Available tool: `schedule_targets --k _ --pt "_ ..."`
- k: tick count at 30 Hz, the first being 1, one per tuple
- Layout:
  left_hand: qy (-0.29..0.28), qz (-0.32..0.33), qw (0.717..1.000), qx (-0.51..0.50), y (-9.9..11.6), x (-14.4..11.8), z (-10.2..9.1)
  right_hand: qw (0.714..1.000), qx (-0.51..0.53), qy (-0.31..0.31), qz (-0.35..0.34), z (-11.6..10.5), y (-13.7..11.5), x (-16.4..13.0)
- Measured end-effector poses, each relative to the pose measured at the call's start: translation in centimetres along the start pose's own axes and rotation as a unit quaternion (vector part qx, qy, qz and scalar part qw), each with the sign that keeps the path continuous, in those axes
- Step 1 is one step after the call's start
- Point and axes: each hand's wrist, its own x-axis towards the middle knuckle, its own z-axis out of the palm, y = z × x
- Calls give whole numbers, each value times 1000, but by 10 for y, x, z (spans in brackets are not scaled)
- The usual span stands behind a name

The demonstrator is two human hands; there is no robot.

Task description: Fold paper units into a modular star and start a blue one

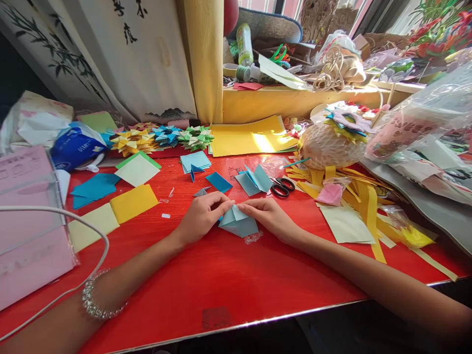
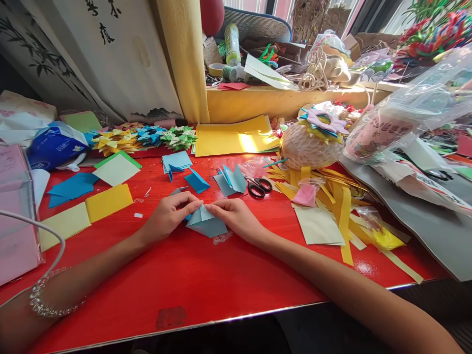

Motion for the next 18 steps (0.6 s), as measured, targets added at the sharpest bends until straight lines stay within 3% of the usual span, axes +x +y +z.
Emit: schedule_targets --k 6,18 --pt "-11 -12 1000 -9 -2 1 1 1000 -24 -3 8 0 -1 1" --pt "-53 -74 987 -131 -10 4 2 998 15 47 30 -1 1 2"
